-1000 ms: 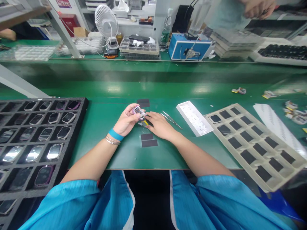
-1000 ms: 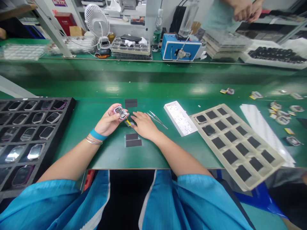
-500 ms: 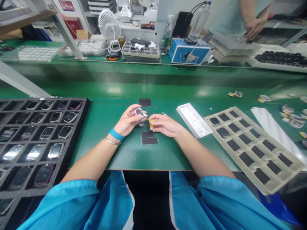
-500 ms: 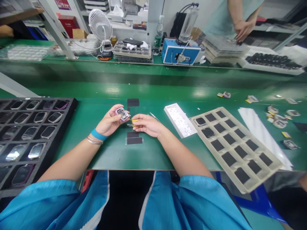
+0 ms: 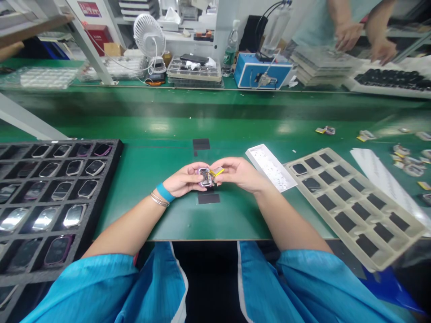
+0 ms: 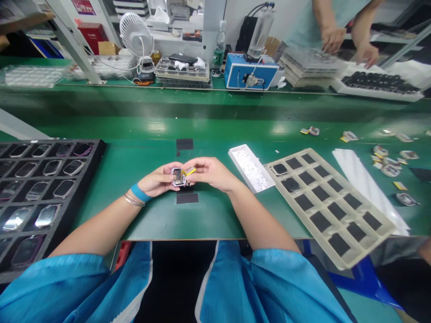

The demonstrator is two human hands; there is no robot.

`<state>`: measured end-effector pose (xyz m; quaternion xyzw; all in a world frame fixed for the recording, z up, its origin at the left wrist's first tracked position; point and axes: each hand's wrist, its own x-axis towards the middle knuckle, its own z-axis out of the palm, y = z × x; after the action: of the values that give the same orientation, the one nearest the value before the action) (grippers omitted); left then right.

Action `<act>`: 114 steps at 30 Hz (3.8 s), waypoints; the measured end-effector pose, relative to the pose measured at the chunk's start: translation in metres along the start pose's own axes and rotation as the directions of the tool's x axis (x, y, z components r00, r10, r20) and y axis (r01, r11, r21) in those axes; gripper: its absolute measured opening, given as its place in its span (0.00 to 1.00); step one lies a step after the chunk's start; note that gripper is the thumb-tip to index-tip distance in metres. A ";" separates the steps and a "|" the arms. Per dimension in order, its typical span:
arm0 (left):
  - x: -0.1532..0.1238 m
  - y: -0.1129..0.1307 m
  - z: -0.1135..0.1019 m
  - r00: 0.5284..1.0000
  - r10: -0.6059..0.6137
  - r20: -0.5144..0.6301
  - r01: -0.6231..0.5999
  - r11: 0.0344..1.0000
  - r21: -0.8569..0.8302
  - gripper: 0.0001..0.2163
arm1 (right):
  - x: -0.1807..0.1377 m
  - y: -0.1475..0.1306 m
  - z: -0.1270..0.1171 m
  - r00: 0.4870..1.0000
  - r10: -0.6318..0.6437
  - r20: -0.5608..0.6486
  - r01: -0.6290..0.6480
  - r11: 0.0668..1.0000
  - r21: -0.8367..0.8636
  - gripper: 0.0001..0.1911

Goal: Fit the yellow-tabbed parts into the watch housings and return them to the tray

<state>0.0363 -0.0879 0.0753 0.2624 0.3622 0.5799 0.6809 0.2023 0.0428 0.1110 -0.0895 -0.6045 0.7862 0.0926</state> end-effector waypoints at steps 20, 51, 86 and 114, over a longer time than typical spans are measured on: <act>0.012 -0.010 0.009 0.987 -0.008 -0.162 0.021 0.997 0.079 0.10 | 0.014 0.030 0.011 0.858 -0.471 -0.206 0.157 0.621 -0.768 0.06; 0.008 -0.002 0.011 0.925 -0.091 -0.368 0.105 0.994 0.017 0.09 | -0.028 0.070 0.021 0.922 -0.374 -0.099 -0.002 0.250 -0.968 0.03; 0.010 -0.005 0.022 0.879 -0.049 -0.474 0.086 0.995 0.056 0.06 | 0.004 0.048 0.017 0.875 -0.481 -0.055 0.198 0.458 -0.867 0.05; 0.006 0.000 0.014 0.941 -0.120 -0.316 0.085 0.989 -0.125 0.14 | 0.006 0.048 0.017 0.794 -0.604 0.070 0.219 0.175 -0.960 0.10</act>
<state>0.0479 -0.0811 0.0823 0.1071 0.4494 0.5977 0.6552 0.1908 0.0160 0.0693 -0.0851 -0.9178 0.1973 0.3338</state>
